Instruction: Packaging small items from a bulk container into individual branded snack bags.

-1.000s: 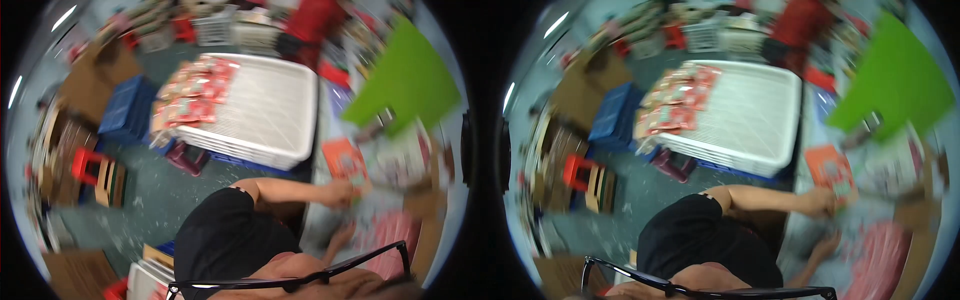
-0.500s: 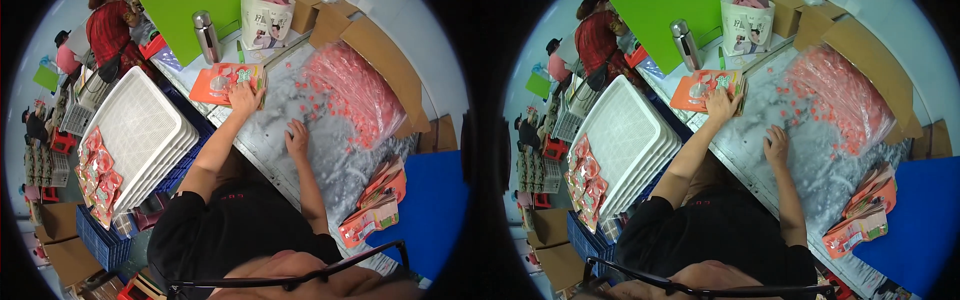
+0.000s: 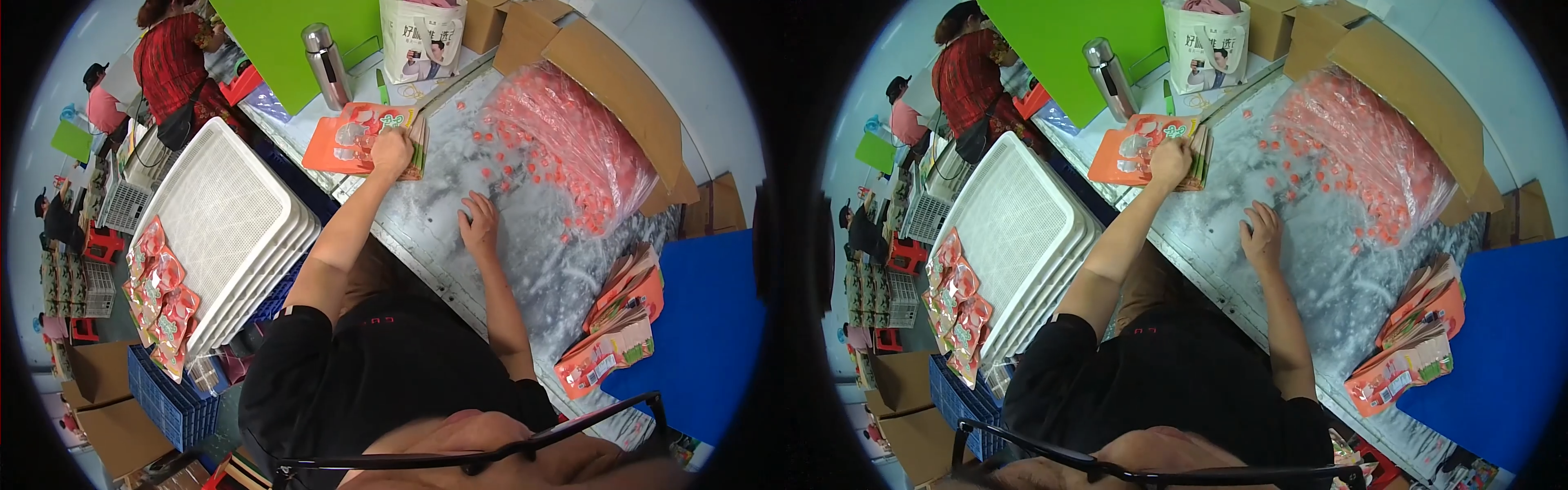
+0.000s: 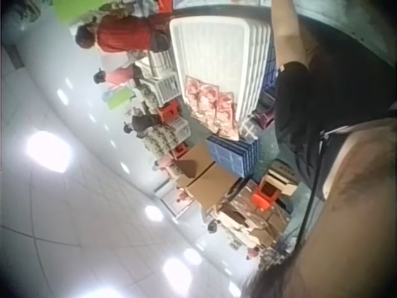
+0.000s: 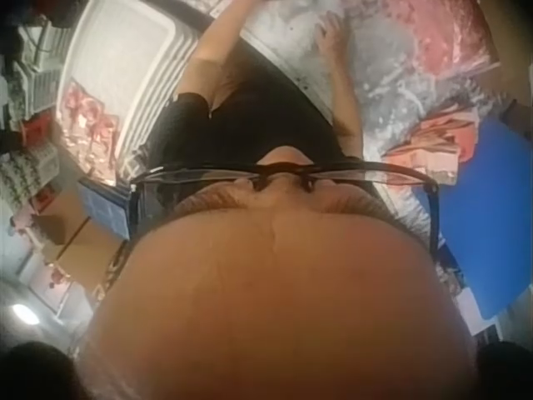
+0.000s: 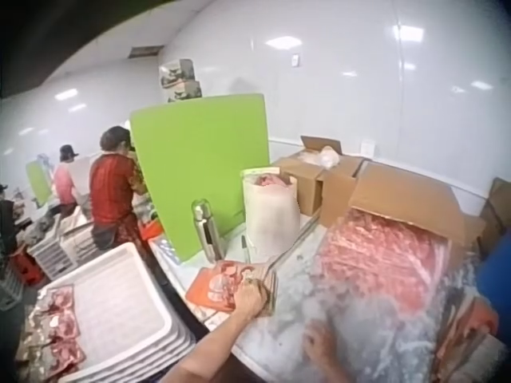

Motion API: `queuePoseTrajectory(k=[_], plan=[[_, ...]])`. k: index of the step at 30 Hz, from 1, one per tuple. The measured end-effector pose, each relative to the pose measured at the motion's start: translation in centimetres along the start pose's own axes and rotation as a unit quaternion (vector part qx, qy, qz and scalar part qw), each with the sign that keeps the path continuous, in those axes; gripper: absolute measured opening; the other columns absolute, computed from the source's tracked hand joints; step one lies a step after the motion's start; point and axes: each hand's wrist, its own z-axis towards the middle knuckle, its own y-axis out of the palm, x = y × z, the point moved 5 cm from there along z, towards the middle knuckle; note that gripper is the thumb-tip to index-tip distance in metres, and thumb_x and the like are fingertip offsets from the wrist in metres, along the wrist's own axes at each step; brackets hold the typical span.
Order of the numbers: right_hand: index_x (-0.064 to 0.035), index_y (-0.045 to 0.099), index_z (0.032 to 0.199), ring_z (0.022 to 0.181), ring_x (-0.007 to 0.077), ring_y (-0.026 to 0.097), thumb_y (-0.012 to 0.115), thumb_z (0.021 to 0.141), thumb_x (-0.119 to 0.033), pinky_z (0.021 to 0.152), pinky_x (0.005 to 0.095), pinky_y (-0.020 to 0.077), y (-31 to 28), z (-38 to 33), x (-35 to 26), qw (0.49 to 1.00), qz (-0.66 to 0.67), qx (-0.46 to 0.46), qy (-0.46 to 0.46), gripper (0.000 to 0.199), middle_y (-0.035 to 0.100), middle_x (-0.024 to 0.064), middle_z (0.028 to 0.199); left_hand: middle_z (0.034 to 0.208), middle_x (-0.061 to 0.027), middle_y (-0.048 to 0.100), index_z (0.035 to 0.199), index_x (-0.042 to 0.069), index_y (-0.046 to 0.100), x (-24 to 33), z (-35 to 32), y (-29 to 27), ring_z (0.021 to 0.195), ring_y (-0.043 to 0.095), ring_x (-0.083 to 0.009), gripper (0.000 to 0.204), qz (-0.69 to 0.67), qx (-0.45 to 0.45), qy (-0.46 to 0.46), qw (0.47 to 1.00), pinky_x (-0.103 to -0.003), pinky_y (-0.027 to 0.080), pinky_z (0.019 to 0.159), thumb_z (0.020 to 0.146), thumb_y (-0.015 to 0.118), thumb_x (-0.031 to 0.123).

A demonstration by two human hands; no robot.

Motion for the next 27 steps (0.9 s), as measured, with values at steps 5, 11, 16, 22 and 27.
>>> queuePoseTrajectory(k=[5, 11, 16, 22, 27], plan=[[-0.0037, 0.067, 0.107, 0.12, 0.0319, 0.052, 0.07, 0.08, -0.012, 0.103, 0.0466, 0.0408, 0.0, 0.4, -1.1, 1.0, 0.0, -0.004, -0.028, 0.029, 0.06, 0.0129, 0.125, 0.072, -0.013, 0.071, 0.073, 0.003, 0.07, -7.1, 0.4, 1.2, 0.068, 0.069, -0.0281, 0.025, -0.209, -0.071, -0.157, 0.963, -0.04, 0.053, 0.07, 0.066, 0.082, 0.024], [-0.0044, 0.06, 0.121, 0.122, 0.0319, 0.051, 0.07, 0.077, -0.009, 0.103, 0.0498, 0.0392, -1.5, 3.9, -5.7, 0.99, 0.018, 0.072, -0.12, 0.045, 0.057, 0.0154, 0.126, 0.068, -0.0122, 0.067, 0.07, 0.003, 0.067, -2.0, -1.7, -2.1, 0.066, 0.066, -0.0219, 0.026, -0.129, -0.134, -0.093, 0.978, -0.036, 0.051, 0.066, 0.065, 0.084, 0.022], [-0.0047, 0.056, 0.125, 0.118, 0.033, 0.053, 0.071, 0.076, -0.012, 0.103, 0.0504, 0.0387, -0.7, 7.0, -10.9, 0.977, 0.016, 0.051, -0.205, 0.051, 0.059, 0.0155, 0.121, 0.067, -0.0104, 0.065, 0.07, 0.004, 0.064, 1.4, -4.8, -4.7, 0.066, 0.064, -0.0191, 0.023, -0.185, -0.144, 0.034, 0.972, -0.036, 0.051, 0.064, 0.069, 0.081, 0.02], [-0.0106, 0.067, 0.102, 0.102, 0.0313, 0.059, 0.072, 0.081, -0.025, 0.09, 0.0456, 0.042, -0.4, 4.5, -12.0, 0.97, -0.045, 0.003, -0.238, 0.026, 0.065, 0.0095, 0.1, 0.079, -0.0156, 0.068, 0.081, 0.005, 0.07, 2.7, -7.8, -6.4, 0.076, 0.066, -0.0282, 0.012, -0.318, -0.014, -0.026, 0.947, -0.041, 0.052, 0.071, 0.073, 0.063, 0.009], [-0.0052, 0.066, 0.104, 0.096, 0.031, 0.062, 0.071, 0.077, -0.008, 0.086, 0.0427, 0.0482, -2.5, 3.4, -15.1, 0.943, 0.225, -0.159, -0.187, 0.028, 0.063, 0.0133, 0.102, 0.069, -0.0196, 0.062, 0.069, 0.003, 0.064, 5.9, -11.8, -8.4, 0.071, 0.064, -0.039, 0.013, -0.222, 0.009, 0.072, 0.972, -0.048, 0.049, 0.062, 0.063, 0.064, 0.015]])
